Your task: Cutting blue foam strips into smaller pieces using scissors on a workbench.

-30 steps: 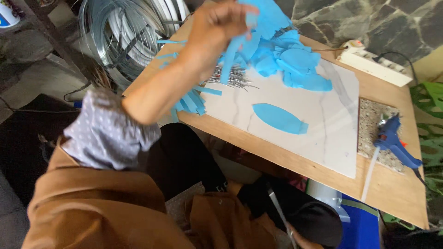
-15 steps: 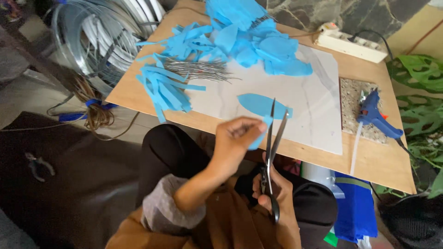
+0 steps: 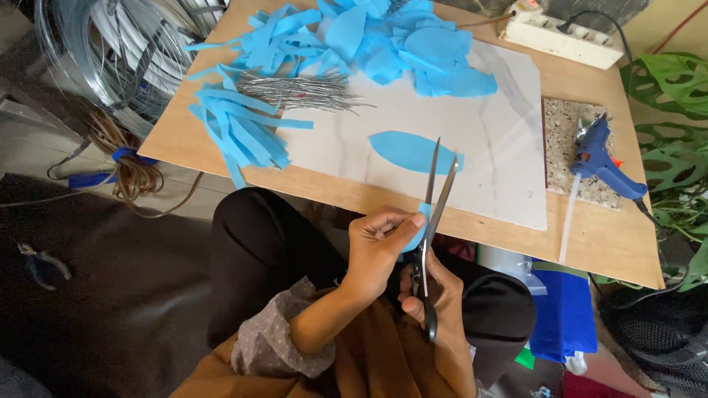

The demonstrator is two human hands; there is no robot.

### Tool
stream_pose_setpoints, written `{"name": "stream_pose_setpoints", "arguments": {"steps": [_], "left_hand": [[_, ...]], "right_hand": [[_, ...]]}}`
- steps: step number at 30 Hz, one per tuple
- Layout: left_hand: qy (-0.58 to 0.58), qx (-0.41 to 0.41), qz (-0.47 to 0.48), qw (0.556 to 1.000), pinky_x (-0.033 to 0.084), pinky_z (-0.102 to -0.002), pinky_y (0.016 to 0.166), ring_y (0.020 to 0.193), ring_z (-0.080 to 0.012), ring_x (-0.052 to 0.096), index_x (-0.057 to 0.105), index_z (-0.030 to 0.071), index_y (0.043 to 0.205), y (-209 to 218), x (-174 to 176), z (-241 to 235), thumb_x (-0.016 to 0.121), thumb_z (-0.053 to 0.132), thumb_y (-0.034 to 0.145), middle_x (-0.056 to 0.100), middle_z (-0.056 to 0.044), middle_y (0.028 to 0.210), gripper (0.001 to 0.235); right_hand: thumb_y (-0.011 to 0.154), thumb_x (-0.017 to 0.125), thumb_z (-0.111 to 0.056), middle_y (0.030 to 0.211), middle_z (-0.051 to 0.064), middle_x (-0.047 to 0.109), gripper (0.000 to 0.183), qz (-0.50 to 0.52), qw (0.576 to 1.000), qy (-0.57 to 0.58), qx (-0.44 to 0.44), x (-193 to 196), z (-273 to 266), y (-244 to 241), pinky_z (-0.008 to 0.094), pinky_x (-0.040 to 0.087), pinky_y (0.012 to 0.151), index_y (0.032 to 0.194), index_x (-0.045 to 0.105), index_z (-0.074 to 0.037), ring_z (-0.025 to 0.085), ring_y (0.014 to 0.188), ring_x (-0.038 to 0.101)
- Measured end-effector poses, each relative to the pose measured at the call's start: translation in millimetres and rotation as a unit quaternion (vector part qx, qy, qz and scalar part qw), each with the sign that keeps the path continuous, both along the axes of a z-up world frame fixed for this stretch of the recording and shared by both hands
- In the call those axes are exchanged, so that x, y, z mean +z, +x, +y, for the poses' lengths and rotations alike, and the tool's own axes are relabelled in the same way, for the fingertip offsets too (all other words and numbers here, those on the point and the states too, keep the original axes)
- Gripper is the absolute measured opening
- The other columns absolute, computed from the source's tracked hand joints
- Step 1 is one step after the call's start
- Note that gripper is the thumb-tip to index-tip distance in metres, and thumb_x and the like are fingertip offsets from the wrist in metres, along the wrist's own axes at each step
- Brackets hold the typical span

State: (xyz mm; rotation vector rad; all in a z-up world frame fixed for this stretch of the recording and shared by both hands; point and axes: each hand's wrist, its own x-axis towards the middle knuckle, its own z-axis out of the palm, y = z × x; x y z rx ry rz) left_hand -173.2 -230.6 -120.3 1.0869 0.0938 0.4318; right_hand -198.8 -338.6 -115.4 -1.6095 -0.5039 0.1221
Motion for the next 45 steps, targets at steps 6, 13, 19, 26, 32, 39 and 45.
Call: {"name": "stream_pose_setpoints", "arguments": {"steps": [6,13,19,26,32,39,45], "left_hand": [[-0.007,0.004,0.007,1.000,0.047,-0.020,0.062,0.067,-0.0078,0.060,0.067,0.004,0.072,-1,-1,-2,0.069,0.009,0.074,0.066,-0.006,0.071,0.006],[-0.004,0.009,0.004,1.000,0.047,-0.020,0.060,0.066,-0.0080,0.060,0.067,0.004,0.072,-2,-2,-3,0.069,0.010,0.074,0.066,-0.005,0.071,0.007],[0.014,0.002,-0.004,1.000,0.042,-0.019,0.057,0.064,-0.0030,0.054,0.067,0.006,0.071,-3,-2,-4,0.068,0.013,0.077,0.064,-0.001,0.067,0.009],[0.016,0.003,-0.025,1.000,0.043,-0.020,0.058,0.065,-0.0051,0.056,0.067,0.006,0.073,-3,1,-2,0.068,0.012,0.076,0.064,-0.002,0.068,0.007],[0.011,-0.008,-0.024,1.000,0.044,-0.019,0.059,0.064,-0.0056,0.056,0.065,0.005,0.072,-3,-1,-1,0.068,0.011,0.077,0.064,-0.003,0.068,0.008],[0.016,-0.026,-0.027,0.999,0.045,-0.019,0.059,0.063,-0.0052,0.056,0.063,0.007,0.070,-4,2,3,0.066,0.010,0.077,0.062,-0.001,0.066,0.008],[-0.002,-0.047,-0.037,0.998,0.044,-0.019,0.057,0.059,-0.0063,0.056,0.060,0.006,0.069,-6,9,8,0.064,0.010,0.079,0.061,-0.002,0.063,0.011]], "right_hand": [[0.064,0.063,-0.059,0.060,-0.002,0.043,0.081,0.012,1.000,0.007,-0.001,-9,-4,-1,0.018,0.027,0.044,0.119,0.049,-0.001,0.005,0.053,0.035],[0.061,0.062,-0.062,0.058,-0.003,0.041,0.087,0.008,1.000,-0.003,-0.025,-11,-4,-2,0.018,0.026,0.043,0.122,0.048,-0.001,0.004,0.052,0.033],[0.062,0.062,-0.061,0.055,-0.004,0.035,0.090,0.017,0.999,0.015,-0.027,-2,1,-6,0.019,0.019,0.042,0.126,0.044,0.000,0.004,0.050,0.028],[0.059,0.062,-0.064,0.053,-0.004,0.032,0.077,0.042,0.997,0.018,-0.057,6,6,-13,0.021,0.017,0.041,0.102,0.046,-0.003,0.004,0.049,0.024],[0.058,0.063,-0.060,0.054,-0.005,0.033,0.093,0.032,0.998,0.029,-0.055,1,4,-11,0.019,0.020,0.041,0.126,0.044,0.001,0.003,0.050,0.027],[0.052,0.061,-0.071,0.054,-0.003,0.035,0.075,0.064,0.995,-0.011,-0.077,4,2,-18,0.021,0.018,0.042,0.085,0.054,-0.004,0.004,0.050,0.025],[0.054,0.065,-0.067,0.056,-0.004,0.036,0.066,0.072,0.995,0.010,-0.062,5,0,-21,0.021,0.020,0.041,0.076,0.050,-0.007,0.004,0.051,0.027]]}}
